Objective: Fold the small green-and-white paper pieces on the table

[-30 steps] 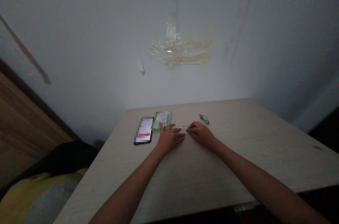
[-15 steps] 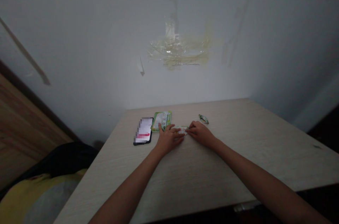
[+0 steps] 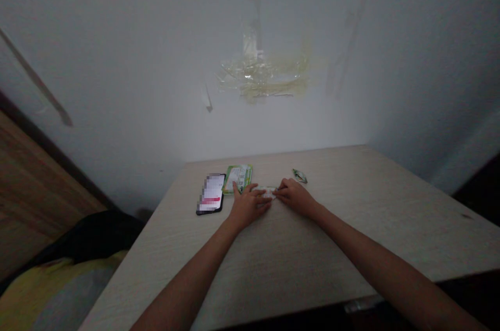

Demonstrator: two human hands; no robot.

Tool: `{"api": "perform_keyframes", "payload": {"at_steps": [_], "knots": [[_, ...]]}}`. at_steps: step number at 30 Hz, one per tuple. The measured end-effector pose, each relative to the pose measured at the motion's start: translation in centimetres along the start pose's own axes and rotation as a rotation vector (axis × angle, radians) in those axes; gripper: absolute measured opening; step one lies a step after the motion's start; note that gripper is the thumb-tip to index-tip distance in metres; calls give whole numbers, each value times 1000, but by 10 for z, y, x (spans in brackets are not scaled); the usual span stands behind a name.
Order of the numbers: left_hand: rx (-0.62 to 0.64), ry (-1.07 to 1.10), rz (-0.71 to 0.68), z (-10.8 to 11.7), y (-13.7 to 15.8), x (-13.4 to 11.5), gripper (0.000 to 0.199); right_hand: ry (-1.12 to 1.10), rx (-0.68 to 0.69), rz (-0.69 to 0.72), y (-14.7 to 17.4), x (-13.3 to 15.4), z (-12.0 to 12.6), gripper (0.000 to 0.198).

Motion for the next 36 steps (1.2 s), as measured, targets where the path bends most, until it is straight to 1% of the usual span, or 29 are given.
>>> {"api": "perform_keyframes", "payload": {"at_steps": [13, 24, 27, 31, 33, 36], "knots": [[-46, -9, 30, 4, 1, -2, 17, 0, -35, 13, 1, 2, 0, 23], [-61, -12, 61, 4, 0, 4, 18, 78, 43, 43, -7, 16, 4, 25], [-58, -15, 66, 3, 0, 4, 19, 45, 23, 63, -8, 16, 6, 24], [-54, -14, 53, 4, 1, 3, 20, -71, -17, 150, -7, 18, 6, 30], [-54, -4, 29, 6, 2, 1, 20, -116, -4, 153, -6, 16, 4, 32], [-45, 15, -1, 7, 4, 0, 19, -127, 13, 131, -7, 14, 3, 32]]}}
Point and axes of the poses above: each hand's wrist, its own y-axis away from the middle knuckle, its own z-axis out of the back of the hand, x = y × z, the point moved 9 cm from there along -y, towards the middle knuckle, and after that the axes turned 9 degrees about z, right-handed, at the moved point
